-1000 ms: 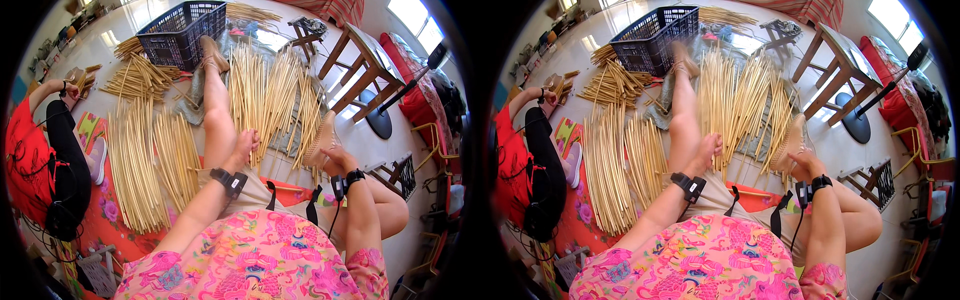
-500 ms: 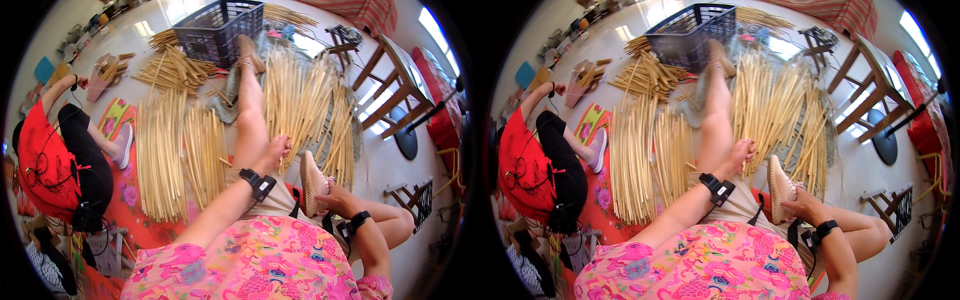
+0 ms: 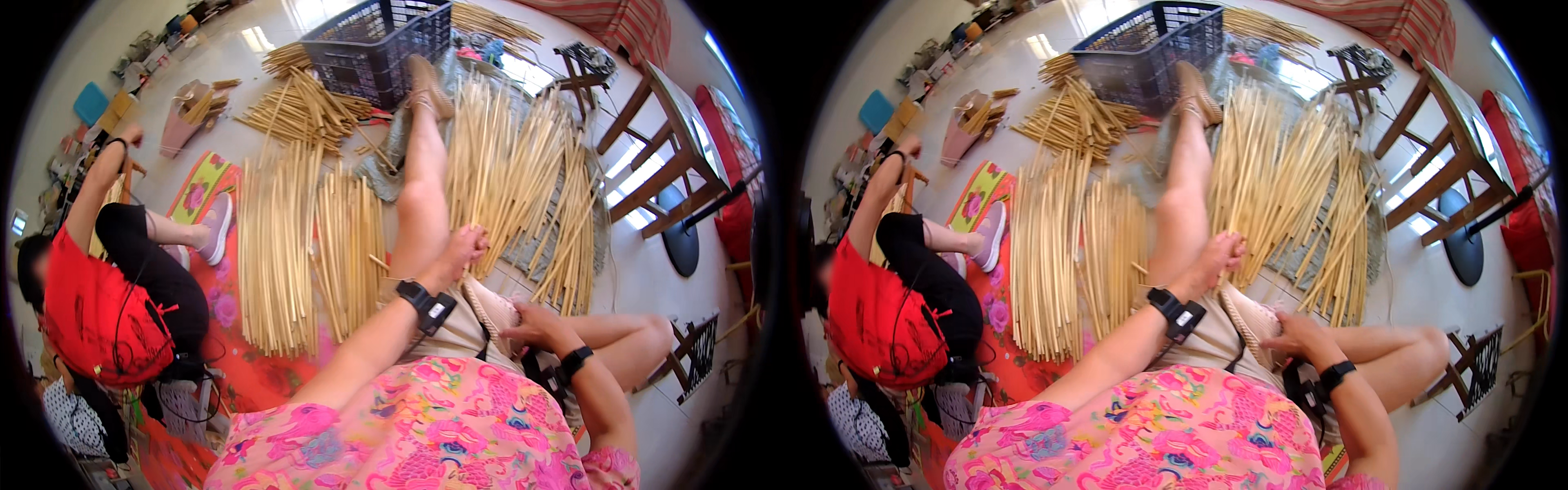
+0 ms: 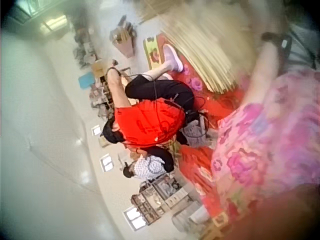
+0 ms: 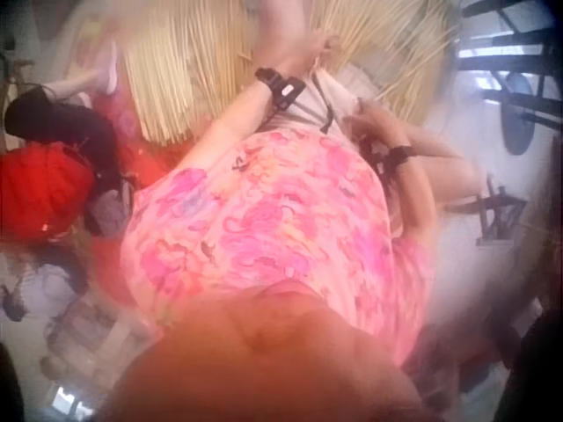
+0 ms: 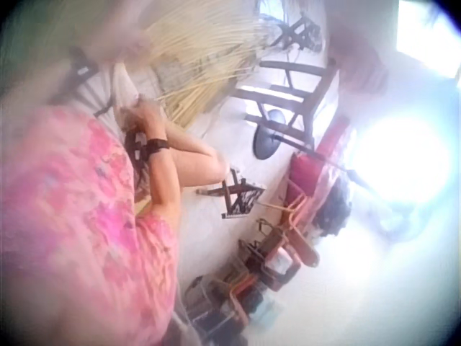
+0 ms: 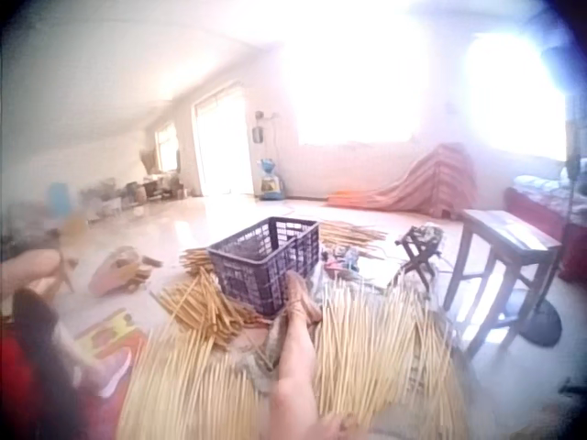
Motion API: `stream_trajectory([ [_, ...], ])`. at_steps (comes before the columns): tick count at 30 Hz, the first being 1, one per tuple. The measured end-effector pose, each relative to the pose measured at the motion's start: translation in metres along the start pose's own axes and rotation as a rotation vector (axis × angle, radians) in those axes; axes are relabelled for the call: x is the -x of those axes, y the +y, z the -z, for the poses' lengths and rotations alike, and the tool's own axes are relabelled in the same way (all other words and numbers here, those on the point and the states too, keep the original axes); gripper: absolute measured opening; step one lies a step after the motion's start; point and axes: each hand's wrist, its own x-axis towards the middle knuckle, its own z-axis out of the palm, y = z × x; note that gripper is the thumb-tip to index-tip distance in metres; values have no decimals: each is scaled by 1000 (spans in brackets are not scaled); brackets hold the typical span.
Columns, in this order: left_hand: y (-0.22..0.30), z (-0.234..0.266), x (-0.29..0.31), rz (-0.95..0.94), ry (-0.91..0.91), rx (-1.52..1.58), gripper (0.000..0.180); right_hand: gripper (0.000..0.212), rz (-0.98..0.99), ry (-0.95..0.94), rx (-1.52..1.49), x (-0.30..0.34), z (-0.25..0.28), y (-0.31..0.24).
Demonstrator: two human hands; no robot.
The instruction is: The person sits on the floor and sorts through bundles of bamboo sticks, using their hands to gather and organize them.
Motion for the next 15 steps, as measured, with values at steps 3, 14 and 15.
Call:
stream_trajectory([
  [3,8,1,5,17,32,-31,16,79,-49,-37,27,-5,11,-13],
  [14,2,-3,-17,62,106,25,16,83,-31,-169,-48,-39,-1,16],
  [15,3,-4,-18,58,113,27,16,83,-26,-170,-65,-41,-1,17],
])
